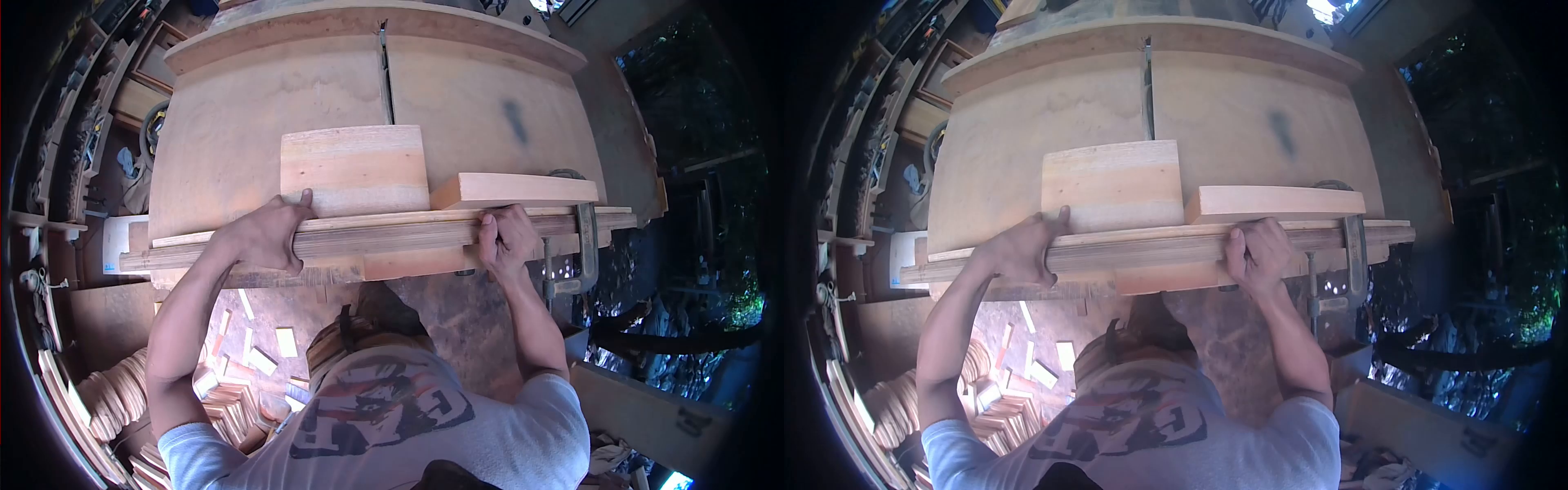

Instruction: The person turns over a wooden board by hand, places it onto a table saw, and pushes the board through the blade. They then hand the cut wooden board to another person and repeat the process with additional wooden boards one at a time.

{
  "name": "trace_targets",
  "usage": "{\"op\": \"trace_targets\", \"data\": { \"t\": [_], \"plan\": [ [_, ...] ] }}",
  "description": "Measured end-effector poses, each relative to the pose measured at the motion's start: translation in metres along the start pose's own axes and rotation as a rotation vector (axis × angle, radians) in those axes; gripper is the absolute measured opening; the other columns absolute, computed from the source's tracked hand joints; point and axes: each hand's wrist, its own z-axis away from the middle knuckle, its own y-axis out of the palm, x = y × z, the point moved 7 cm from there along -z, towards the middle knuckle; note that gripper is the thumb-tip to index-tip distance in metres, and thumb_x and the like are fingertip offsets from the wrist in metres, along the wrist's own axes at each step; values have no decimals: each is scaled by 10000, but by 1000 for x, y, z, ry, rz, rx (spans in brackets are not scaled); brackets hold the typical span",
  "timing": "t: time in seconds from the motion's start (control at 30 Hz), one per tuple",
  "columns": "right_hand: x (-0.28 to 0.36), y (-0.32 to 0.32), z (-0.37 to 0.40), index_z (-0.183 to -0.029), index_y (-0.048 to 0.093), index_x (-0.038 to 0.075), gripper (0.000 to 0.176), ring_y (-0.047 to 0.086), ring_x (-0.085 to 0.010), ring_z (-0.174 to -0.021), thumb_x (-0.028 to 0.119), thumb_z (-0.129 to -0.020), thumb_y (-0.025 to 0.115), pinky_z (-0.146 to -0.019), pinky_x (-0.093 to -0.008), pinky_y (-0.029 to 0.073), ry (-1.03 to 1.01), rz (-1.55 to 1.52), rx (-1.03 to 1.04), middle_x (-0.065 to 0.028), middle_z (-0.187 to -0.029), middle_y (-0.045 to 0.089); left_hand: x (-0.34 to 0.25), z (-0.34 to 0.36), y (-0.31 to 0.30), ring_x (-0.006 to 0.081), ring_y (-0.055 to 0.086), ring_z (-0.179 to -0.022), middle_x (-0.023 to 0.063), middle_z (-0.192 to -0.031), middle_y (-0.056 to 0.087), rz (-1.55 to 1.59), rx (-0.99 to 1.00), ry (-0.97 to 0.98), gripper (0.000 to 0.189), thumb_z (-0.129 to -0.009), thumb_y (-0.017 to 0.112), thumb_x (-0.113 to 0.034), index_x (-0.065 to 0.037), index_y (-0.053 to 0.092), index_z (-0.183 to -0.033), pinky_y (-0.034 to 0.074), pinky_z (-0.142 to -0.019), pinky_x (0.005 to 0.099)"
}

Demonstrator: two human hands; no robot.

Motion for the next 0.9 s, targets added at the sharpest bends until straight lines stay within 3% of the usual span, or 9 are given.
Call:
{"op": "trace_targets", "data": {
  "t": [0.13, 0.23, 0.37, 0.47, 0.53, 0.63, 0.9],
  "plan": [
    [-14, 15, -13, -678, 579, 35, 218, 546, -279, -589, -45, -855, 677, -553, -384, 434, -9, 23, -27, -88, -659, 587, -1, -10, -27, 402, 677, -1091, 287, -1094, 719, 3, 9, -71, 999, -585, 834, -149, 32, 494, -1506, 542, -1009, 424],
    [-28, 30, -24, -648, 537, 46, 267, 524, -281, -570, -44, -850, 687, -536, -387, 417, -5, 42, -46, -86, -625, 539, 11, -24, -39, 398, 717, -979, 265, -979, 734, 9, -15, -26, 973, -586, 821, -139, 36, 512, -1492, 570, -936, 410],
    [-40, 38, -39, -697, 599, 17, 242, 579, -288, -610, -33, -922, 677, -594, -380, 466, 2, 50, -14, -109, -677, 624, 20, -39, -54, 391, 721, -991, 269, -978, 738, 31, -12, -30, 994, -571, 817, -124, 83, 491, -1487, 580, -916, 395],
    [-47, 45, -49, -688, 595, 20, 254, 570, -285, -596, -23, -920, 688, -587, -377, 462, -13, 52, -35, -104, -659, 610, 26, -48, -63, 388, 725, -991, 270, -979, 741, 29, -36, -6, 1005, -561, 819, -110, 100, 485, -1485, 578, -914, 387],
    [-51, 50, -56, -653, 564, 44, 263, 529, -281, -566, -32, -864, 700, -538, -387, 423, -49, 52, -94, -90, -623, 555, 31, -54, -69, 386, 728, -985, 265, -977, 745, 28, -60, -5, 994, -555, 820, -101, 97, 502, -1475, 578, -907, 382],
    [-57, 57, -65, -635, 540, 60, 277, 515, -281, -556, -33, -832, 712, -512, -394, 405, -69, 65, -132, -83, -608, 534, 33, -57, -81, 386, 733, -972, 254, -969, 749, 24, -37, -90, 943, -565, 825, -105, 75, 547, -1447, 578, -897, 384],
    [-80, 78, -90, -631, 507, 73, 301, 529, -290, -566, 3, -829, 722, -516, -406, 427, -72, 125, -149, -87, -605, 536, 52, -82, -107, 375, 741, -968, 241, -976, 757, -11, -63, -93, 854, -583, 838, -100, 5, 595, -1395, 573, -873, 410]
  ]
}}
